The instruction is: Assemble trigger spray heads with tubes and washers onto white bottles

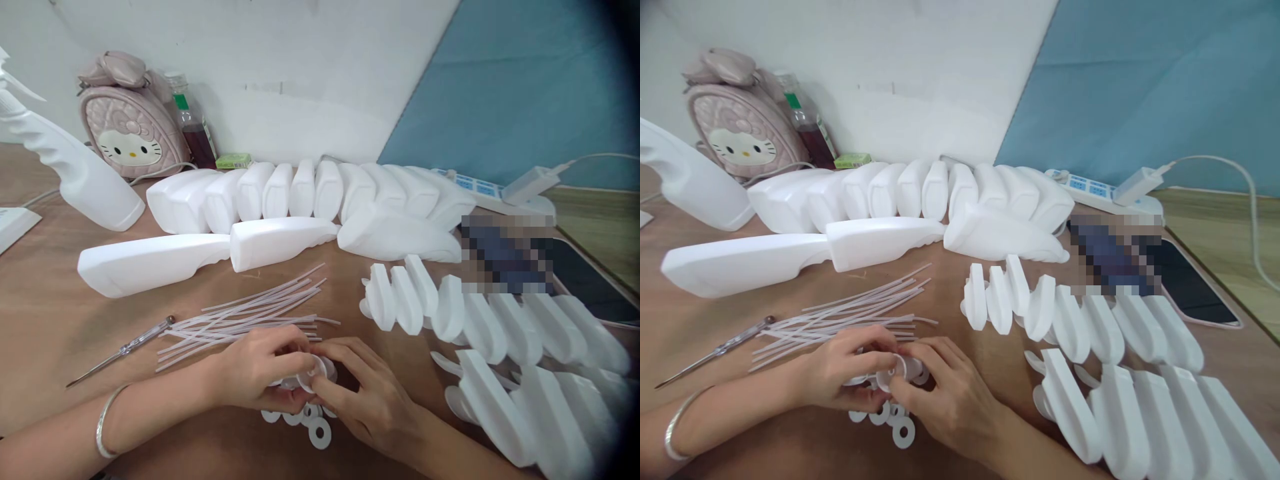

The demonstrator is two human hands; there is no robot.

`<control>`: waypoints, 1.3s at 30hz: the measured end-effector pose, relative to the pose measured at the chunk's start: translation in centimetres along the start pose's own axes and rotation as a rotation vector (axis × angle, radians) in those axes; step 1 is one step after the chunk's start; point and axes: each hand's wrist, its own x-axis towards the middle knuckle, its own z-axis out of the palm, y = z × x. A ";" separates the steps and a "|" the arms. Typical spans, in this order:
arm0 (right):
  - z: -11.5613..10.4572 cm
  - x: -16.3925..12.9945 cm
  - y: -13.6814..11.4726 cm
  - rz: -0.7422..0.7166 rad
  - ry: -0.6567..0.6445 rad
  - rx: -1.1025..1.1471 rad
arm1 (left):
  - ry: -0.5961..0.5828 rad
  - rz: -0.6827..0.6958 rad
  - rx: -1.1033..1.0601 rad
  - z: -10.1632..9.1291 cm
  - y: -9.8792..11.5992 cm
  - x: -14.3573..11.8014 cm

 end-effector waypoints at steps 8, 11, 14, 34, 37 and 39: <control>0.2 0.2 -0.1 -0.006 -0.024 -0.002 | -0.001 0.015 0.157 -0.3 0.5 0.4; 0.1 0.1 -0.1 -0.006 -0.044 0.002 | 0.016 0.023 0.163 -0.3 0.4 0.5; -0.1 -0.3 -0.1 0.050 0.008 0.128 | 0.056 0.121 0.235 0.1 0.6 0.3; 1.4 -1.3 0.9 0.393 -0.060 -0.397 | 0.045 0.102 0.228 -0.1 0.5 -0.1; 1.5 -1.2 0.9 0.384 -0.073 -0.436 | 0.062 0.089 0.197 -0.1 0.3 -0.1; 1.4 -1.1 0.9 0.390 -0.056 -0.460 | 0.080 0.077 0.175 -0.1 0.3 -0.1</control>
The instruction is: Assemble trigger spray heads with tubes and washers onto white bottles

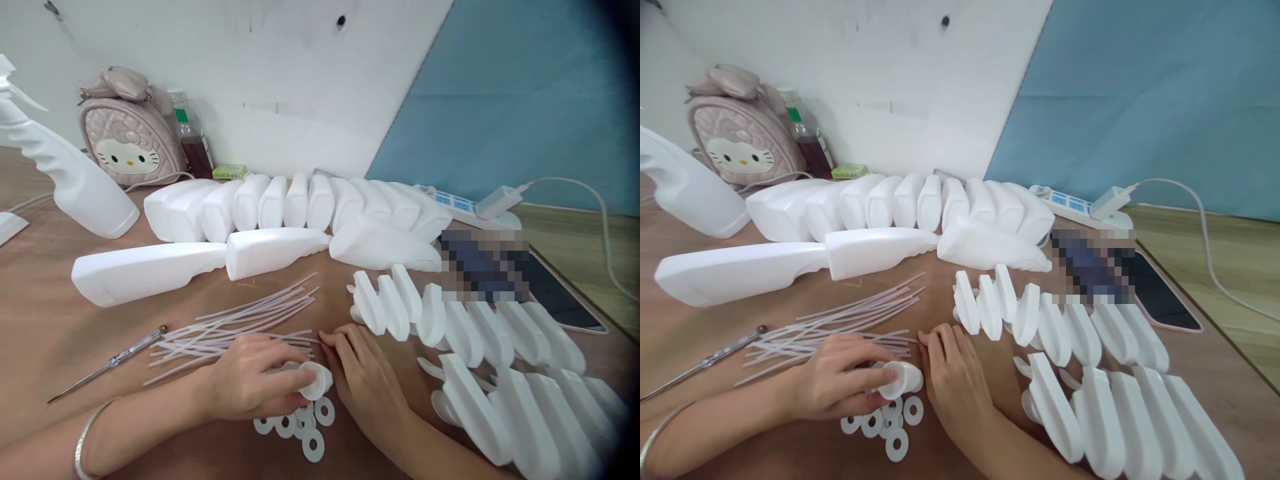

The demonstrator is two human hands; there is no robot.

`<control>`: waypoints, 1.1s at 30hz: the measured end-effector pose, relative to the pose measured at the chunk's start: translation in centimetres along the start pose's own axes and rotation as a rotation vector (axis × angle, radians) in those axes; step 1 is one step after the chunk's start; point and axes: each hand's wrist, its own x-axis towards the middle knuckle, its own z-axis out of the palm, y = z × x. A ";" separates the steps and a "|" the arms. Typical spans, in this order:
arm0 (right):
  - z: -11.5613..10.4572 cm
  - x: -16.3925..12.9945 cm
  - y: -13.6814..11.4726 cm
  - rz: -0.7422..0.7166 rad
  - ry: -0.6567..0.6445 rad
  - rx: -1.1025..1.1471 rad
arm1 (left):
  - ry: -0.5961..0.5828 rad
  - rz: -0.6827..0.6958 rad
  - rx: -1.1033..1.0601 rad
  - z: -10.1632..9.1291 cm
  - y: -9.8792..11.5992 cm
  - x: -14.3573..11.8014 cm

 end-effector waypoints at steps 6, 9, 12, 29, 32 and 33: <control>-0.3 0.3 -0.2 0.038 0.030 0.051 | 0.037 -0.049 -0.059 0.1 0.0 -0.1; -0.5 0.3 -0.1 0.138 0.017 0.206 | 0.054 -0.030 0.024 0.0 0.0 -0.3; -0.9 0.2 0.0 0.230 0.049 0.350 | 0.048 -0.021 0.053 0.0 0.0 -0.3; -1.6 -0.9 -0.1 0.187 0.542 0.646 | -0.020 -0.063 -0.024 -0.1 -0.1 0.0; -1.8 -0.8 0.3 0.166 0.441 0.559 | -0.025 -0.063 -0.024 -0.1 -0.1 0.0; -1.8 -0.7 0.3 0.176 0.425 0.554 | -0.023 -0.065 -0.021 -0.1 0.0 0.0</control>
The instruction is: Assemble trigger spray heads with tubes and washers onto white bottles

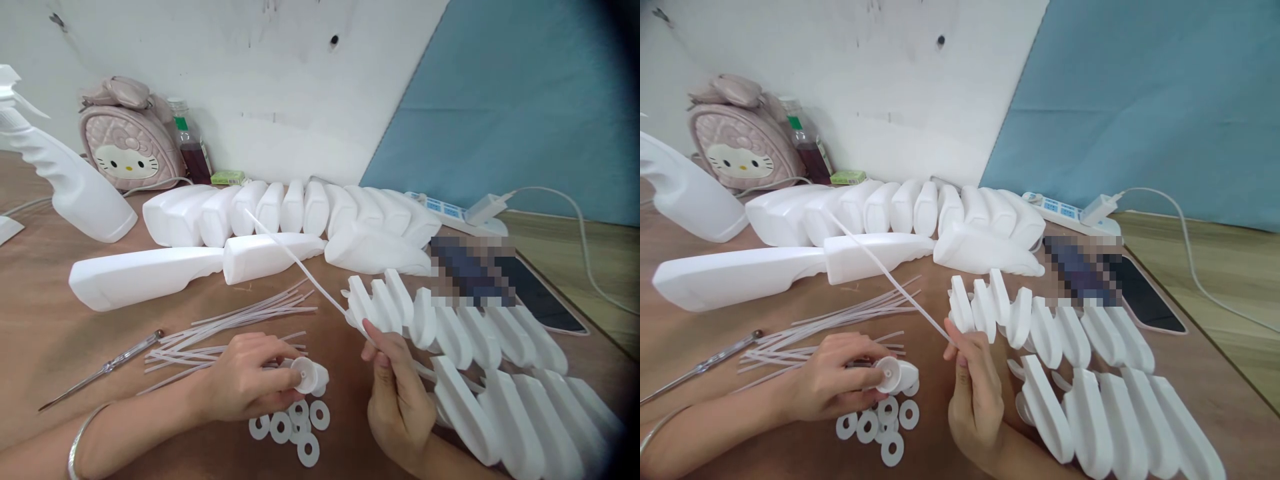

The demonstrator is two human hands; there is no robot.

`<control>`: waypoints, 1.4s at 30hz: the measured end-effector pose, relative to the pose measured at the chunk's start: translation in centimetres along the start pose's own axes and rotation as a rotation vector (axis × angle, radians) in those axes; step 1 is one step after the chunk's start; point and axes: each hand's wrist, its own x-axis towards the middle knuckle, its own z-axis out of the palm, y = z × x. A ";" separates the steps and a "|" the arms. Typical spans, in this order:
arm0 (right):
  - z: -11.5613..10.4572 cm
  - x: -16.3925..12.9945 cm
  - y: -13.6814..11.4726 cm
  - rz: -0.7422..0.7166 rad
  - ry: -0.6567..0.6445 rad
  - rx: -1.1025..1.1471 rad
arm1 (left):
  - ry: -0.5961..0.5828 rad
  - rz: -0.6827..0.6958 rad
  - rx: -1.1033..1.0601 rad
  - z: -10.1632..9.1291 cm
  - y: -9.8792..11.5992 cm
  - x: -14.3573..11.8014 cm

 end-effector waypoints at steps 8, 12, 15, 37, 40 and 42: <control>0.8 0.0 -0.3 0.141 0.122 0.245 | -0.052 -0.065 -0.051 -0.1 0.2 0.3; 0.9 0.1 -0.6 0.171 0.018 0.349 | -0.112 -0.108 -0.042 0.0 0.3 0.3; 1.0 0.1 -0.4 0.194 0.002 0.399 | -0.110 -0.115 -0.047 0.0 0.4 0.3; 2.2 0.1 -1.4 0.347 -0.118 0.611 | 0.007 -0.133 -0.193 0.7 0.3 0.1; 2.1 0.0 -1.4 0.380 -0.155 0.582 | 0.009 -0.139 -0.158 0.7 0.2 0.2; 2.1 -0.1 -1.3 0.383 -0.169 0.564 | 0.005 -0.119 -0.105 0.6 0.2 0.3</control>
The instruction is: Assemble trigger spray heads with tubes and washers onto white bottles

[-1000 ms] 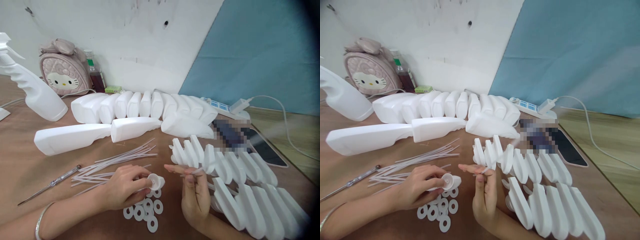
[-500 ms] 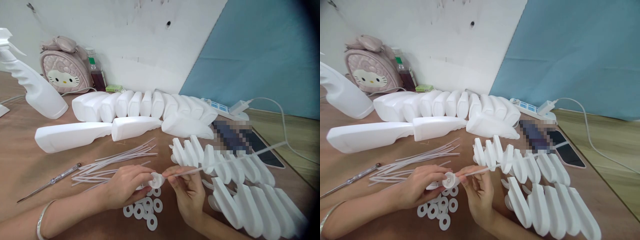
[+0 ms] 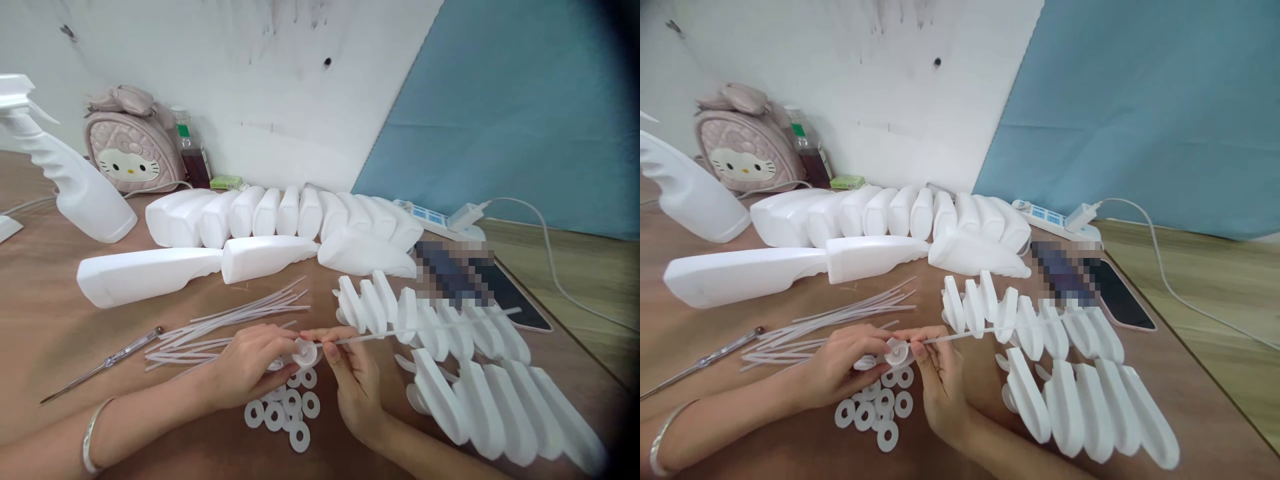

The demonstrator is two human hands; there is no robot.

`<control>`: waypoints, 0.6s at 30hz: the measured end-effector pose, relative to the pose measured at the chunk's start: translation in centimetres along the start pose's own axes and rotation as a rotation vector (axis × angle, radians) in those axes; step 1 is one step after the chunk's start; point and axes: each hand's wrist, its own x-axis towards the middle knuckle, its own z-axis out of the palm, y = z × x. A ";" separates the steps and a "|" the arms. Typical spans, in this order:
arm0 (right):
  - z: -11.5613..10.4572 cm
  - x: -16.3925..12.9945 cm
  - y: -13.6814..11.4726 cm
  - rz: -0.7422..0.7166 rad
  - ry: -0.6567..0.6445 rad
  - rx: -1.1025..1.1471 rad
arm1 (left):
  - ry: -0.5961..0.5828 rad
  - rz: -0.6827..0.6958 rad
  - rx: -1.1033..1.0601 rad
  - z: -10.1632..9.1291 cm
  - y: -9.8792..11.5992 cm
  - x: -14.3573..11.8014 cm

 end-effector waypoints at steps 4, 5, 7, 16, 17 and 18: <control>0.0 0.1 0.0 0.006 0.012 -0.016 | -0.013 0.049 0.111 -0.2 0.1 0.6; 0.0 0.1 0.0 0.003 0.019 -0.018 | -0.020 0.055 0.123 -0.3 0.2 0.8; 0.0 0.2 -0.1 -0.008 0.039 -0.027 | -0.041 0.064 0.148 -0.4 0.2 1.1; 0.1 0.6 -0.3 -0.139 0.075 -0.168 | -0.035 0.158 0.275 -0.3 -1.6 1.1; 0.1 0.6 -0.2 -0.152 0.081 -0.172 | -0.043 0.163 0.281 -0.3 -1.6 0.9; 0.2 0.5 -0.1 -0.161 0.085 -0.179 | -0.048 0.168 0.281 -0.4 -1.6 0.8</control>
